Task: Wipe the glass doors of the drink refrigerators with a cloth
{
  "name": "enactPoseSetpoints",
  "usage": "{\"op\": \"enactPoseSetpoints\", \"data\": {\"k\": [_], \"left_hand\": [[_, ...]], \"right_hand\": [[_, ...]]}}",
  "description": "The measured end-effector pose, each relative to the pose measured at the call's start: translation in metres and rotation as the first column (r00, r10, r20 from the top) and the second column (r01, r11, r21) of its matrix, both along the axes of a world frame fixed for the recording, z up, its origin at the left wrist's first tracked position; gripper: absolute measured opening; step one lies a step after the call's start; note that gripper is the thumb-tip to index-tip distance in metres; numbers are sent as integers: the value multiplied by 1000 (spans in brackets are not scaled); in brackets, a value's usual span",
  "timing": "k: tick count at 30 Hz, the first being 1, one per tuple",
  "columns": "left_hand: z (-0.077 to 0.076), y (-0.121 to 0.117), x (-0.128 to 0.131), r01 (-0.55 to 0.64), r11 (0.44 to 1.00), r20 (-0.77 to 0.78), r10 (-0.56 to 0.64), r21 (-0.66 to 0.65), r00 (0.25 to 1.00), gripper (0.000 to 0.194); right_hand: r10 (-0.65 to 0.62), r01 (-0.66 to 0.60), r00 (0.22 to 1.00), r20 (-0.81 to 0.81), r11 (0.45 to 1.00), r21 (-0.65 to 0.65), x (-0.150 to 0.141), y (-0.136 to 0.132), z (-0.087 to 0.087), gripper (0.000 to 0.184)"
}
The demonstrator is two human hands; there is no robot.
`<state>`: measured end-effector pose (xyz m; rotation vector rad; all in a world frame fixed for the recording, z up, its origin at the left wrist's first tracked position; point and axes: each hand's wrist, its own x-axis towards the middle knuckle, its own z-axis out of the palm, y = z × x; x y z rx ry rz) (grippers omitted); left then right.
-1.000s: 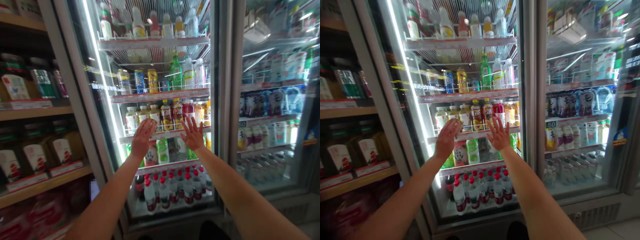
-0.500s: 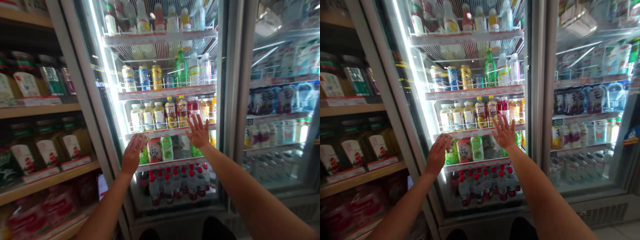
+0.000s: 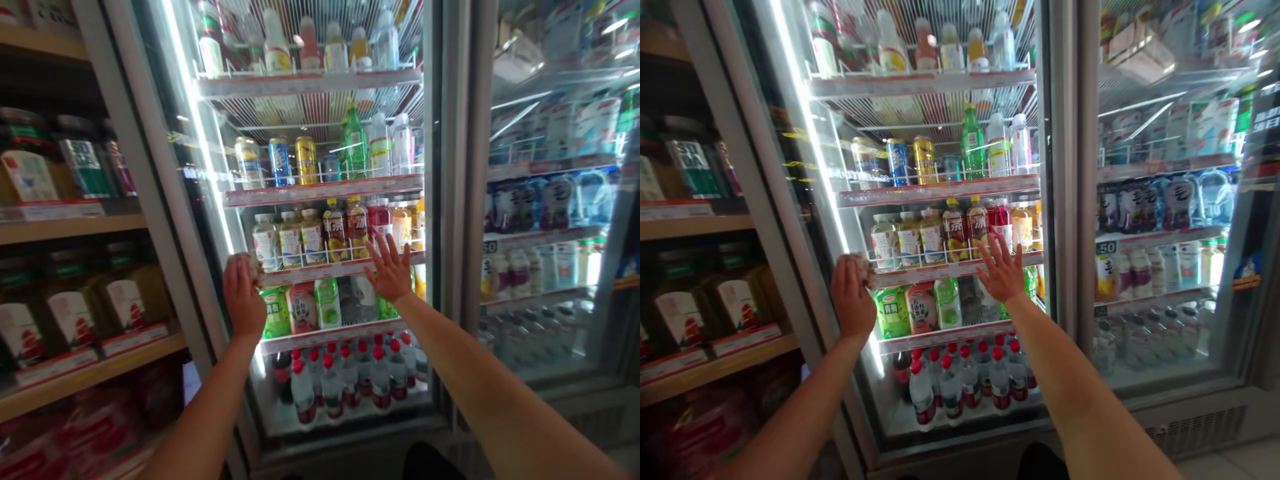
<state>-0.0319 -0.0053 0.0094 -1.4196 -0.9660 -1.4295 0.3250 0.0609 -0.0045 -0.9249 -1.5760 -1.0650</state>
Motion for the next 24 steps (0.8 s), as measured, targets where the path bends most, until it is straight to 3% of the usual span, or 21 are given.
{"op": "enactPoseSetpoints", "data": {"k": [2,4,6,10,12,15,17,19,22,24], "left_hand": [[31,6,11,32,999,25,-32,10,999,58],[50,12,30,61,998,41,-62,28,997,57],[45,15,56,70,996,-19,-69,48,997,59],[14,14,99,74,995,-362,-92,-62,927,64],[23,15,109,61,994,-419,-94,-91,903,61],[64,22,122,63,996,-350,-79,-55,934,53],[80,28,138,67,998,-298,-68,-12,952,51],[78,32,158,79,997,-324,-70,13,943,51],[69,35,181,72,996,-520,-87,-48,850,47],[80,36,185,37,996,-572,-80,-86,816,48]], "right_hand": [[1,-1,1000,-1,1000,0,0,0,0,76],[5,-5,1000,3,1000,-1,1,-1,1,76],[9,-9,1000,5,1000,5,1,-1,1,76],[8,-8,1000,-6,1000,17,1,0,1,75],[12,-12,1000,-5,1000,22,1,1,1,75],[21,-21,1000,2,999,24,2,1,0,74],[30,-30,1000,1,999,28,3,2,-1,74],[41,-40,999,-10,998,47,4,4,-2,73],[58,-56,998,-16,994,89,4,7,-4,72],[63,-60,998,-19,994,96,4,8,-5,71]]}}
